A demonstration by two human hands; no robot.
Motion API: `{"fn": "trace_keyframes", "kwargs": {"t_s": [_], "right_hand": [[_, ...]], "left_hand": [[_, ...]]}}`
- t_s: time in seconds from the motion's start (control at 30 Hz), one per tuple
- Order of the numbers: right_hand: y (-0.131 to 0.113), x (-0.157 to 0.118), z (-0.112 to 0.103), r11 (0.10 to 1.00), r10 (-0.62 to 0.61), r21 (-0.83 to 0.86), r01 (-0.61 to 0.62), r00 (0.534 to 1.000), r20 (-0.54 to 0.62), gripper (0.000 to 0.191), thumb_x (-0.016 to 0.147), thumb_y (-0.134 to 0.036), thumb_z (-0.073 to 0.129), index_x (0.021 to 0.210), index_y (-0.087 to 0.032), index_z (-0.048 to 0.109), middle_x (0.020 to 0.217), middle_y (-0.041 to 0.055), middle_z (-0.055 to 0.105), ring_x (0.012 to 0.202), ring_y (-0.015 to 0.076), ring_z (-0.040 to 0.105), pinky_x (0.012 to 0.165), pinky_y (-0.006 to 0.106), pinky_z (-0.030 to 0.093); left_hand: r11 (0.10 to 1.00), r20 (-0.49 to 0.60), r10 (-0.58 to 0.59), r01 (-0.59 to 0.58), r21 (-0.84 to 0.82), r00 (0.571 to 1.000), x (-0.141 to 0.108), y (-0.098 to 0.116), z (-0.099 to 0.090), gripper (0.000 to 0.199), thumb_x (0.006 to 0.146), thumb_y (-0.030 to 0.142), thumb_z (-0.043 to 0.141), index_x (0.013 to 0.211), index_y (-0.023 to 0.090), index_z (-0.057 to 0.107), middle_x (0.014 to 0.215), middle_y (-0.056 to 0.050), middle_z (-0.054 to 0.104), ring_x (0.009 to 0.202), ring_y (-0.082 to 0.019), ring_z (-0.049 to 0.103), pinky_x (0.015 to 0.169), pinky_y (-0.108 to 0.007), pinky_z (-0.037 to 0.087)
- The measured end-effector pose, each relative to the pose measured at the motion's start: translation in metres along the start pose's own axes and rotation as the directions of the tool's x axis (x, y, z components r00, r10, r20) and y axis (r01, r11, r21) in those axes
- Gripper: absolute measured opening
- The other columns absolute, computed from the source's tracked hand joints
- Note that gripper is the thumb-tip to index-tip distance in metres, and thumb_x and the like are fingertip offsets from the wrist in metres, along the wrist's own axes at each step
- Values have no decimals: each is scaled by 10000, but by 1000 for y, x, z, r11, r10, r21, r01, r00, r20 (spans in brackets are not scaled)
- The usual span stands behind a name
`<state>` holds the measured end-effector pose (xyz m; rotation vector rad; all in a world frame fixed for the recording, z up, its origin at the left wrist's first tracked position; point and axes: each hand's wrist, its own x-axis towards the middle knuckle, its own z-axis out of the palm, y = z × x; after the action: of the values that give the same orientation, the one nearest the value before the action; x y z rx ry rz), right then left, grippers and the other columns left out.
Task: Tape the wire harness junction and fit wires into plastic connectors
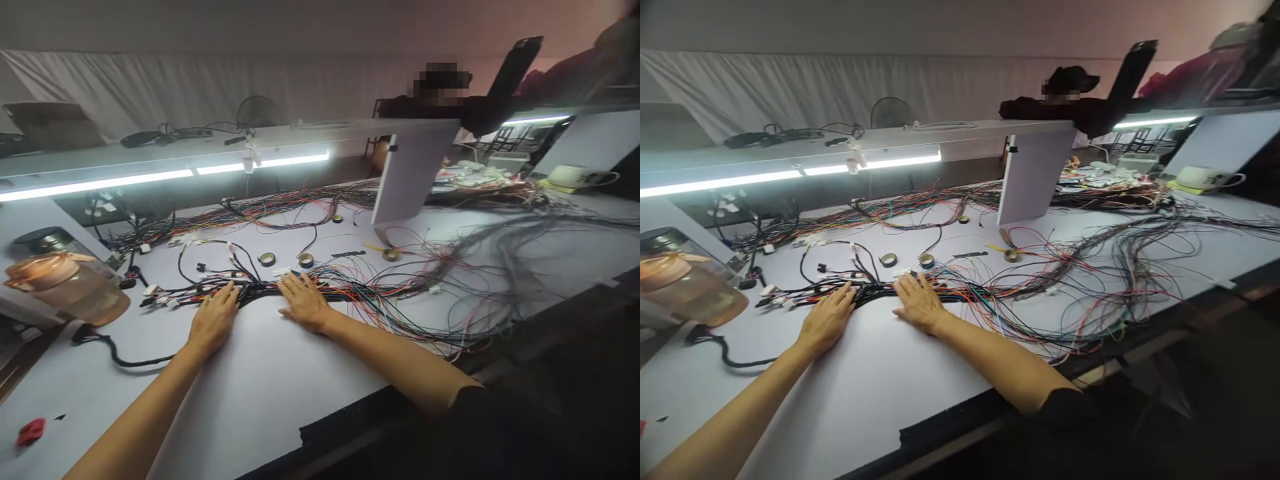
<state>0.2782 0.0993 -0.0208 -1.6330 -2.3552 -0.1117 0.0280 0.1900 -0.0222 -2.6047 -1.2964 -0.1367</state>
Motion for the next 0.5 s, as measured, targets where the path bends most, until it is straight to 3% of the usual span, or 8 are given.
{"fn": "trace_keyframes", "kwargs": {"t_s": [0.07, 0.17, 0.27, 0.37, 0.5], "right_hand": [[-15, -16, -15, 985, -171, 23, 172, 984, -59, 592, 938, -477, 433, 1409, -122, 387, 1488, 121, 361, 1412, 230, 242, 1161, 450, 167], [-36, -70, -35, 915, -379, 91, 393, 915, -140, 408, 961, -438, 399, 1258, -193, 537, 1307, 62, 576, 1250, 185, 460, 1059, 388, 324], [-40, -141, -44, 943, -279, 140, 303, 945, -172, 301, 952, -369, 437, 1169, -221, 584, 1179, 35, 653, 1091, 163, 560, 937, 344, 409], [-30, -197, -44, 988, -105, 98, 123, 979, -176, 310, 943, -313, 455, 1204, -207, 583, 1221, 60, 635, 1136, 188, 556, 954, 365, 418], [-24, -221, -43, 996, -71, 34, 80, 976, -206, 306, 927, -308, 461, 1159, -194, 625, 1220, 62, 641, 1161, 196, 565, 976, 382, 434]], "left_hand": [[1000, 6, 2, -2, 7, 1000, 1, 1, -1, 469, 947, 269, 282, 1366, 129, 441, 1479, -122, 334, 1325, -291, 373, 1049, -519, 370], [1000, 15, -14, 14, -2, 1000, -2, 4, -7, 478, 936, 276, 299, 1362, 114, 445, 1476, -133, 337, 1325, -292, 371, 1054, -515, 363], [1000, -81, 1, -1, 4, 997, -9, 8, -16, 488, 897, 277, 368, 1340, 95, 463, 1447, -166, 375, 1322, -316, 367, 1076, -573, 294], [995, -243, 95, -99, -4, 965, -20, 15, -22, 472, 859, 279, 417, 1282, 97, 521, 1400, -179, 436, 1311, -336, 375, 1101, -590, 227], [945, -337, 243, -300, -127, 910, -37, 31, -15, 384, 877, 289, 411, 1168, 141, 613, 1318, -159, 527, 1275, -336, 427, 1080, -550, 304]]}}
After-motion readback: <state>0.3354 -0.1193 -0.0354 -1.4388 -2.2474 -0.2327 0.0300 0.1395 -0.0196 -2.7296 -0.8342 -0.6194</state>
